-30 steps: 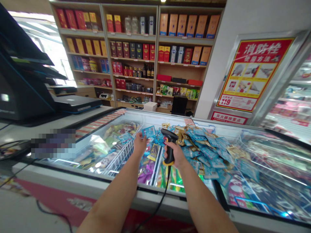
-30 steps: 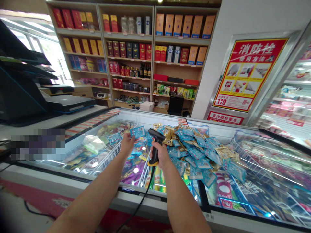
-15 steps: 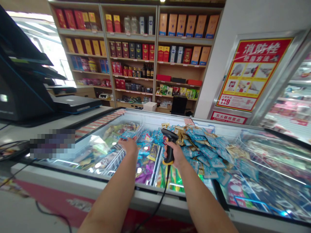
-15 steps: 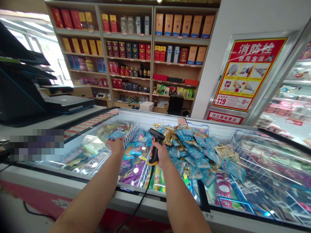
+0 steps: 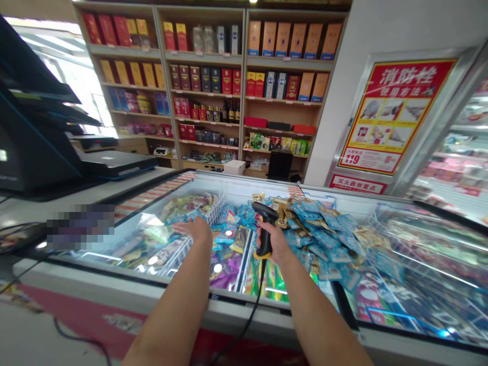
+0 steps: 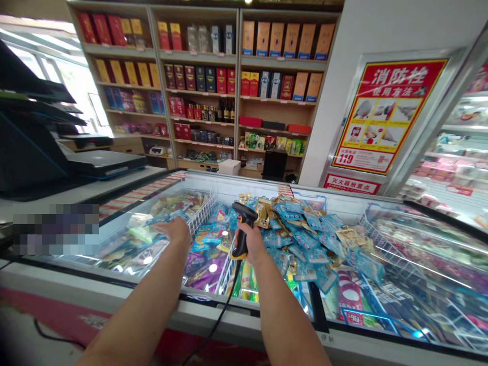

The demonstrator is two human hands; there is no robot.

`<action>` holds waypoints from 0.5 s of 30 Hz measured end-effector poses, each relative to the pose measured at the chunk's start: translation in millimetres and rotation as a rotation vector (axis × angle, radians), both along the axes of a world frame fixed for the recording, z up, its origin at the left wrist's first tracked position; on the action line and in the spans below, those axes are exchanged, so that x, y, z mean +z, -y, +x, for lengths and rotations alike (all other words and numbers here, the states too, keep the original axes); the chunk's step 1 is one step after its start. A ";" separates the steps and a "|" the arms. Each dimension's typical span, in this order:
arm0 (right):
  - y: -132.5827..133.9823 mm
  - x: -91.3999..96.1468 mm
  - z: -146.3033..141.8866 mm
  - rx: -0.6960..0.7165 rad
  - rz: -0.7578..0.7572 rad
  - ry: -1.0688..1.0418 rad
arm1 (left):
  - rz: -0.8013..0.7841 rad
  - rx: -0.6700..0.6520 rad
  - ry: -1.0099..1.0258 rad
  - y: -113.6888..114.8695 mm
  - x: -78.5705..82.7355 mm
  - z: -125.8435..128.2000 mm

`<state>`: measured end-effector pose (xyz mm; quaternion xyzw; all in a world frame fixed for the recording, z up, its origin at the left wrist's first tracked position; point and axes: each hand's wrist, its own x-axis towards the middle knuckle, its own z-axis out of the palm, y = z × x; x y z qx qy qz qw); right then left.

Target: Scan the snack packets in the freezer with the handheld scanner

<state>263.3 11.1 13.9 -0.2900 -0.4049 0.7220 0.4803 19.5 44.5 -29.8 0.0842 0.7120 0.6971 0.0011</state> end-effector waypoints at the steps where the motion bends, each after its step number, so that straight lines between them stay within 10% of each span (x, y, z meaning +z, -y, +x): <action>1: -0.1 -0.1 0.0 0.000 -0.001 -0.001 | 0.006 0.012 0.030 -1.2 -1.0 -1.1; 10: 0.0 0.0 0.0 -0.001 -0.004 0.005 | -0.011 0.018 -0.012 7.6 5.7 0.2; 15: 0.1 0.5 0.2 -0.005 -0.011 0.012 | -0.012 0.061 -0.356 26.1 21.9 19.7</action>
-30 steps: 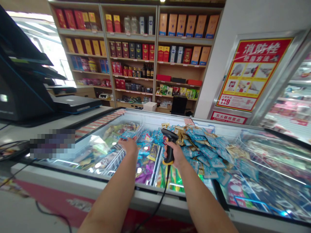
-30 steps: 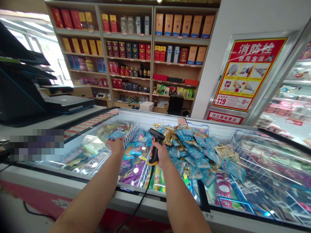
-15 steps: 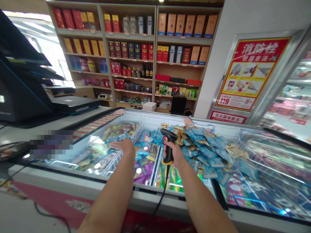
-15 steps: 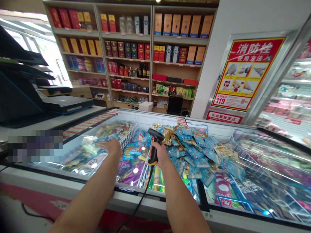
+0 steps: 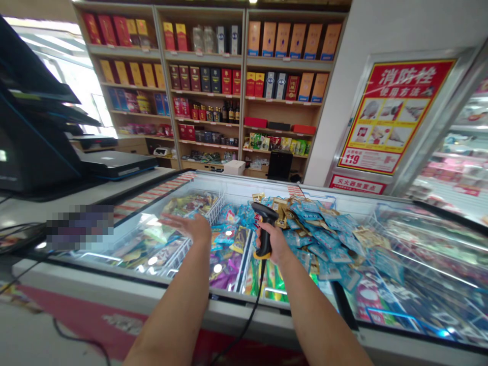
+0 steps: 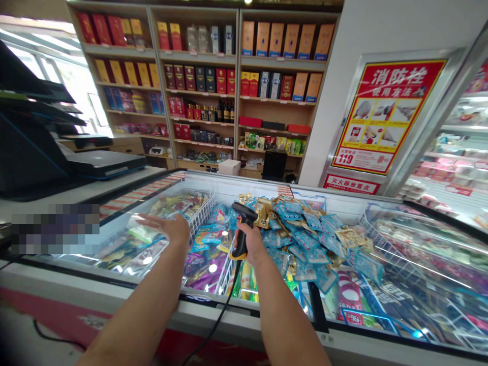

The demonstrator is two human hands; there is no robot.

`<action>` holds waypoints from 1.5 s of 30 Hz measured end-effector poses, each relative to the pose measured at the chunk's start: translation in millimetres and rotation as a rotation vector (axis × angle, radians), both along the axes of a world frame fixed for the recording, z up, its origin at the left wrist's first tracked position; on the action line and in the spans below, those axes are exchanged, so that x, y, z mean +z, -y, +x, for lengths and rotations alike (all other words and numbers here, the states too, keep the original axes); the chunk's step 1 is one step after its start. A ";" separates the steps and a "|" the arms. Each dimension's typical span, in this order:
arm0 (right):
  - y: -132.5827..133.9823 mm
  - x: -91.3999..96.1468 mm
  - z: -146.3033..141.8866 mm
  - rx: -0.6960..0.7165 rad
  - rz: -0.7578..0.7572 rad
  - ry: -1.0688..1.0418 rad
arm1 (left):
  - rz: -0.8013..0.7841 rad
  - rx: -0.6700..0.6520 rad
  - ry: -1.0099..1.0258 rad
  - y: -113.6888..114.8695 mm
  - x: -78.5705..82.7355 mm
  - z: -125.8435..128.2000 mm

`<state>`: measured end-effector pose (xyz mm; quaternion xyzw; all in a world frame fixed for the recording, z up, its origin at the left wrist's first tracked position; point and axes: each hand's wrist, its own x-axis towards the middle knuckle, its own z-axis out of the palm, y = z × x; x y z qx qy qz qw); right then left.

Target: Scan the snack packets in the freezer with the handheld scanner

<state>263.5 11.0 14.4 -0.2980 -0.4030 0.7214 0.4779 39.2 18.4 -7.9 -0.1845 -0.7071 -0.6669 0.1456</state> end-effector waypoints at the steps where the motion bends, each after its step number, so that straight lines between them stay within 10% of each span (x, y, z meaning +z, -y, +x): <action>1: 0.2 0.2 0.0 0.000 -0.002 0.001 | -0.021 0.007 -0.032 3.1 3.1 4.1; 7: 1.4 1.7 -1.3 -0.052 0.018 -0.037 | -0.219 -0.081 -0.120 7.1 10.3 18.7; 15: -1.5 2.3 -0.3 -0.183 0.012 -0.089 | -0.271 -0.719 -0.498 -18.2 -11.3 40.2; 22: -3.1 1.4 0.2 -0.272 0.040 -0.140 | -0.431 -1.004 -0.816 -24.3 -24.1 81.7; 45: -4.0 -0.4 1.4 -0.246 0.040 -0.110 | -0.330 -0.879 -0.410 -21.8 -14.7 75.5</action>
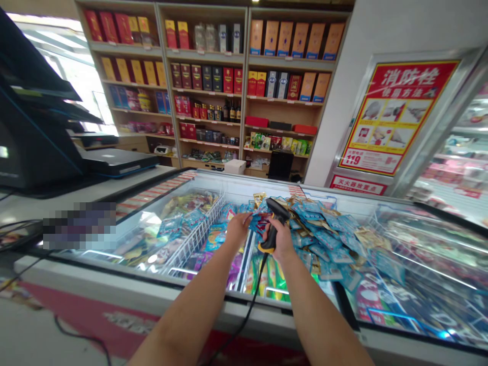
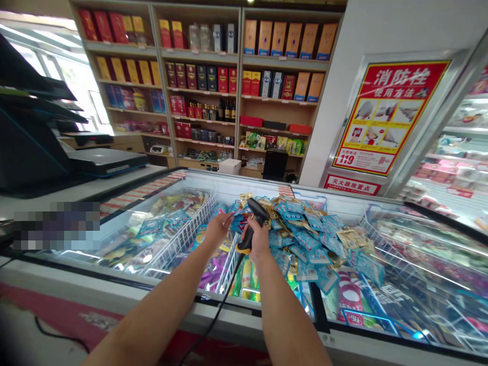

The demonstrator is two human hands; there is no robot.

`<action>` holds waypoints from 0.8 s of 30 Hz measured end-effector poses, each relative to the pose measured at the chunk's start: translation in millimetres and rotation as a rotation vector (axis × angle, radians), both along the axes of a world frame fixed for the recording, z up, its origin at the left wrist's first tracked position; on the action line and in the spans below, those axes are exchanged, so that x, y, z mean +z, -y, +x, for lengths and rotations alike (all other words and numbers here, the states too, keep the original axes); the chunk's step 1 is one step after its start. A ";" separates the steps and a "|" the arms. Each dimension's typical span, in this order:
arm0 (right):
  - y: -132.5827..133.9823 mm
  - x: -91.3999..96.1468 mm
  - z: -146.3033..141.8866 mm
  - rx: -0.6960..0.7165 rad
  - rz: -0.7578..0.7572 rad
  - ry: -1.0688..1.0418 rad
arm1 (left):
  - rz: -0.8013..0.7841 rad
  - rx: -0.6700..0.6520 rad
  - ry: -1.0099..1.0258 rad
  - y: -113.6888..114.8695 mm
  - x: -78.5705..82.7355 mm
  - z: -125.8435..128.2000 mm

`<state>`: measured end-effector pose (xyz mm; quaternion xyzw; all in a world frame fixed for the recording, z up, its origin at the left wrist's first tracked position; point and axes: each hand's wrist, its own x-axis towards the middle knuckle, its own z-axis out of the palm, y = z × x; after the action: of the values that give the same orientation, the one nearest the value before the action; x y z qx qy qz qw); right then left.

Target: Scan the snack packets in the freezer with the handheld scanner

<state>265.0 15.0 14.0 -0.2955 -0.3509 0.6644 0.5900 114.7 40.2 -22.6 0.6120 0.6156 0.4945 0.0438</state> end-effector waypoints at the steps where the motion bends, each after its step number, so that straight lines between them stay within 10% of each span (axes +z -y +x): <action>1: 0.1 0.2 0.2 0.018 -0.008 -0.003 | -0.013 0.068 0.074 -0.8 -0.2 -2.5; 8: 4.8 2.2 -0.5 0.189 -0.018 0.058 | -0.044 0.207 0.511 -1.0 -2.0 -15.6; 24: 5.9 0.2 -2.5 0.238 0.009 0.113 | 0.163 0.153 0.745 -8.0 -7.5 -20.4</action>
<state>262.4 9.0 14.2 -0.2861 -0.4194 0.7105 0.4874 94.3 48.3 -30.1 0.3444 0.5599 0.7321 0.1786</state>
